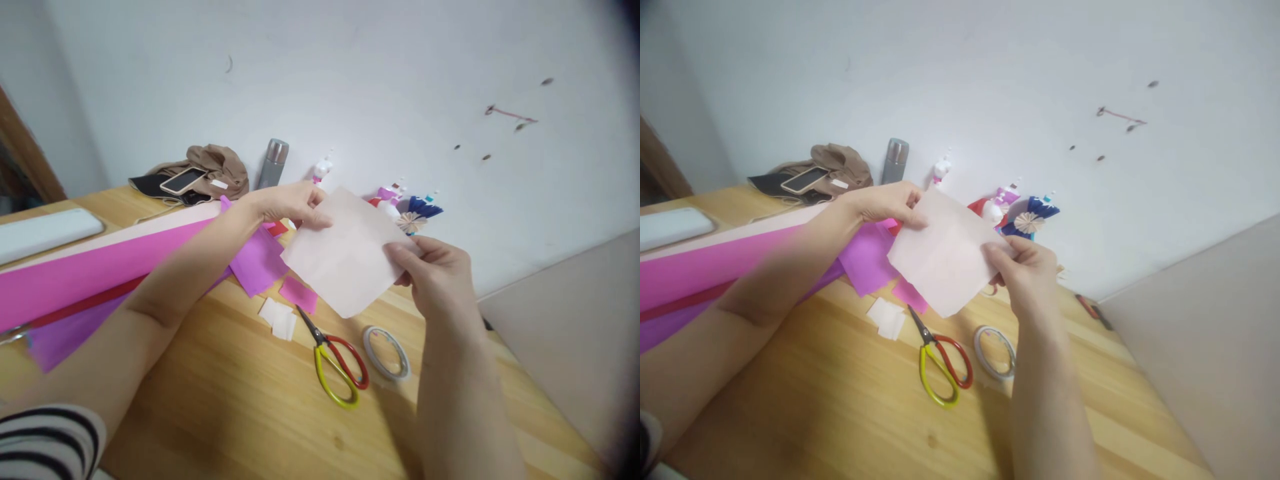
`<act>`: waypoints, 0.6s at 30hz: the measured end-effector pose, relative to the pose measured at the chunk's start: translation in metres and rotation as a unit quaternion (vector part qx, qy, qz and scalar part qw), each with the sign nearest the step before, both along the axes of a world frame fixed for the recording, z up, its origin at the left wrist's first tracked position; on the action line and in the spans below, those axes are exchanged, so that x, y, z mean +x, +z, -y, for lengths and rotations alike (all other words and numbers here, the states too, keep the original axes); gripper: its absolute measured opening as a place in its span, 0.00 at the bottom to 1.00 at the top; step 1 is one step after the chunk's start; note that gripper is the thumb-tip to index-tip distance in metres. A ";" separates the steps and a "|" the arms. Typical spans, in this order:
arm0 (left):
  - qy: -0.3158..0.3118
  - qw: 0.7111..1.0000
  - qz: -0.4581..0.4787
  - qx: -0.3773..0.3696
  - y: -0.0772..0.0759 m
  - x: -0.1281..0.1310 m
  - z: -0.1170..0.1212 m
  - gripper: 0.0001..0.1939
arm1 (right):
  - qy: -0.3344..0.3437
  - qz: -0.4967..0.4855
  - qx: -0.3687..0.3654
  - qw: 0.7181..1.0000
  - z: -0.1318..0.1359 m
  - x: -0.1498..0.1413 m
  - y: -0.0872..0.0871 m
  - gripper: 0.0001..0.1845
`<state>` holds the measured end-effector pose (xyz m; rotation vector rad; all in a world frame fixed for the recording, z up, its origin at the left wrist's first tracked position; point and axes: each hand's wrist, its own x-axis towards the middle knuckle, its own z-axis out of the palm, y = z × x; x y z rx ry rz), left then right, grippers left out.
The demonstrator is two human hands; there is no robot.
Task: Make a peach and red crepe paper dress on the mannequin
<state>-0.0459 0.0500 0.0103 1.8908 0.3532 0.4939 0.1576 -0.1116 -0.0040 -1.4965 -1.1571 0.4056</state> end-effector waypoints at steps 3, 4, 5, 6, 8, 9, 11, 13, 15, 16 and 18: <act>-0.004 1.000 -0.026 -0.003 -0.002 0.001 0.002 0.08 | 0.014 0.022 -0.013 1.000 0.002 0.004 0.002 0.10; -0.005 1.000 -0.029 -0.001 -0.002 0.001 0.003 0.08 | 0.027 0.038 -0.026 0.999 0.004 0.005 0.004 0.11; -0.011 0.999 -0.031 0.003 -0.002 0.001 0.003 0.08 | 0.044 0.056 -0.042 0.997 0.006 0.007 0.005 0.12; -0.022 0.999 -0.032 0.008 -0.002 0.001 0.004 0.07 | 0.063 0.073 -0.061 0.993 0.008 0.008 0.006 0.13; -0.059 0.997 -0.046 0.015 0.000 0.000 0.006 0.06 | 0.096 0.095 -0.100 0.986 0.012 0.010 0.010 0.17; -0.073 0.995 -0.058 0.019 0.001 0.001 0.008 0.05 | 0.111 0.100 -0.117 0.982 0.014 0.011 0.011 0.19; -0.055 0.995 -0.069 0.037 0.003 0.001 0.010 0.03 | 0.138 0.089 -0.142 0.976 0.018 0.013 0.015 0.20; 0.017 0.996 -0.048 0.068 0.004 0.003 0.013 0.06 | 0.154 0.061 -0.152 0.974 0.023 0.014 0.018 0.17; 0.080 0.993 -0.018 0.089 0.003 0.005 0.015 0.10 | 0.157 0.035 -0.156 0.975 0.028 0.015 0.021 0.15; 0.093 0.991 -0.012 0.092 0.003 0.006 0.015 0.11 | 0.153 0.027 -0.156 0.976 0.030 0.015 0.023 0.16; 0.096 0.990 -0.014 0.099 0.003 0.007 0.016 0.11 | 0.148 0.013 -0.159 0.976 0.036 0.016 0.025 0.23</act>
